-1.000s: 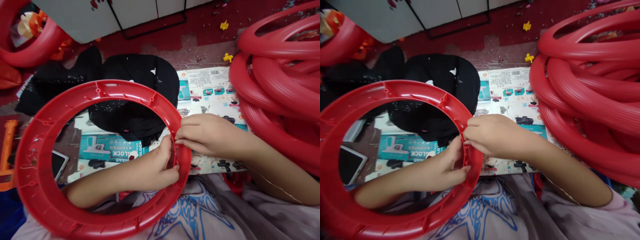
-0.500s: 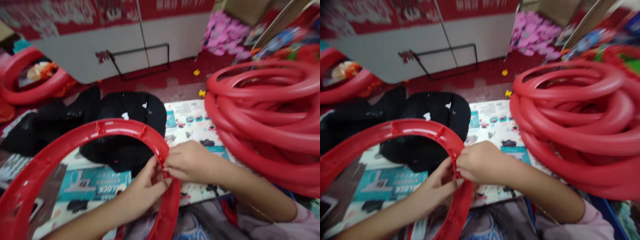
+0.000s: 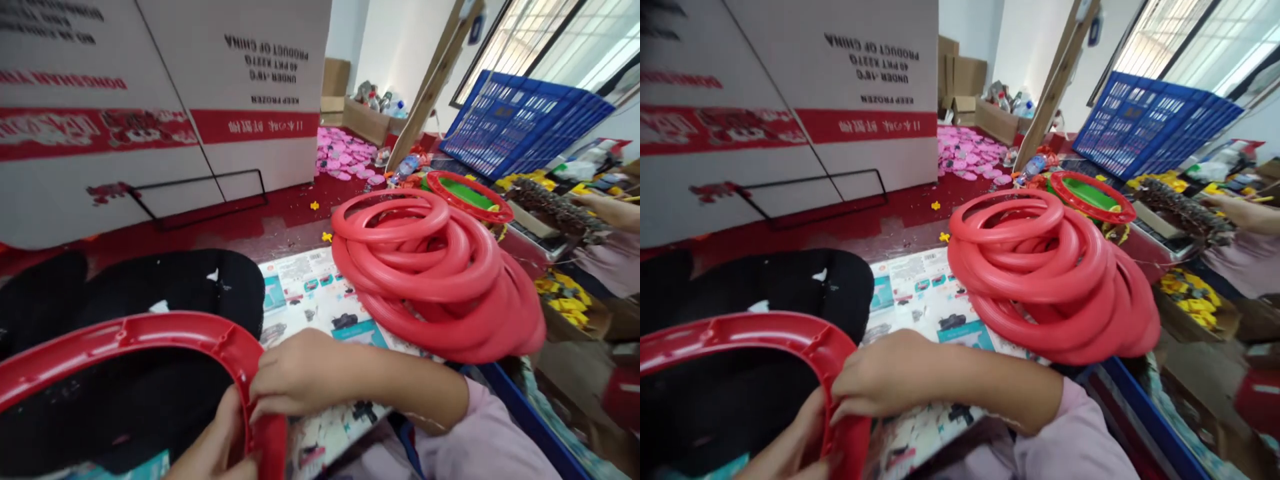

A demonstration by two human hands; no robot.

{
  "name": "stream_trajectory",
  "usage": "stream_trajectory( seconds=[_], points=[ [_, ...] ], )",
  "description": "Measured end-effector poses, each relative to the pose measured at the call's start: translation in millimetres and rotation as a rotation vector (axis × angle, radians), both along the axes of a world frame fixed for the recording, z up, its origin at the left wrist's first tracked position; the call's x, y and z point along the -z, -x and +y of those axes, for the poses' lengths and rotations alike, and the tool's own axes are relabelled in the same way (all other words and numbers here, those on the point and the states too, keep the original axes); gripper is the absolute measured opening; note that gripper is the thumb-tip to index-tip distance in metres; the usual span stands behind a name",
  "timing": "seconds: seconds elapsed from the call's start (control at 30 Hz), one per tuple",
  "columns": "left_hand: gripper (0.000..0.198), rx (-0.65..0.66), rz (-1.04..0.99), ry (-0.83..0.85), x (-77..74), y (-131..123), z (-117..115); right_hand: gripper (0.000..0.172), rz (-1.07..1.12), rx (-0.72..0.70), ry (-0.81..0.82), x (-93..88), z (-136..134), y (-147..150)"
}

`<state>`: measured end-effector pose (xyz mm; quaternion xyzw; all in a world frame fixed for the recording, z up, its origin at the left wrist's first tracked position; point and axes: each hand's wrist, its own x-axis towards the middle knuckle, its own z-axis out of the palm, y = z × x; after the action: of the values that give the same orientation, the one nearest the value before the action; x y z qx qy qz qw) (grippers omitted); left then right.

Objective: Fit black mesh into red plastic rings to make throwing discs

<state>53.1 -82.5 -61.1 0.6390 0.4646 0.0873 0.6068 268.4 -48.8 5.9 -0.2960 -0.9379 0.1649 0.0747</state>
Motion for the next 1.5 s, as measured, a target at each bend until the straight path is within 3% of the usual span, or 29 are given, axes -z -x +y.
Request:
stream_trajectory(
  seconds=[0.17,0.27,0.5,0.73,0.9,1.0,1.07,1.17,1.3,1.5],
  points=[
    [0.065,0.110,-0.006,0.081,-41.5,-7,-2,0.036,0.126,-0.037,-0.019,-2.8,-5,-6],
    [0.064,0.199,-0.051,0.116,-50.9,-10,0,0.031,0.173,-0.050,-0.015,-1.2,-6,-8],
    [0.061,0.299,-0.098,0.148,-54.0,-12,-1,0.024,0.188,0.013,0.042,-2.6,-11,-6],
    [0.059,0.288,-0.073,0.238,-58.3,-15,-2,0.016,0.068,0.048,0.133,-6.0,-7,-6],
    [0.051,0.033,-0.368,0.409,-60.0,-26,-4,0.015,0.072,-0.001,0.163,-7.0,-5,-6],
    [0.049,-0.142,-0.361,0.431,-54.8,-31,-6,0.017,0.020,-0.023,0.118,-8.5,-7,-2],
    [0.049,-0.172,-0.302,0.374,-50.2,-31,-7,0.019,-0.042,0.001,0.095,-10.1,-8,0],
    [0.043,-0.107,-0.200,0.246,-46.2,-26,-7,0.021,-0.064,0.055,0.060,-12.1,-10,-2],
    [0.037,-0.023,-0.157,0.092,-47.3,-21,-3,0.021,-0.016,-0.020,0.008,-12.1,-10,-10],
    [0.045,0.144,-0.191,0.030,-47.6,-20,-2,0.026,0.131,-0.092,-0.051,-10.6,-11,-13]
  ],
)
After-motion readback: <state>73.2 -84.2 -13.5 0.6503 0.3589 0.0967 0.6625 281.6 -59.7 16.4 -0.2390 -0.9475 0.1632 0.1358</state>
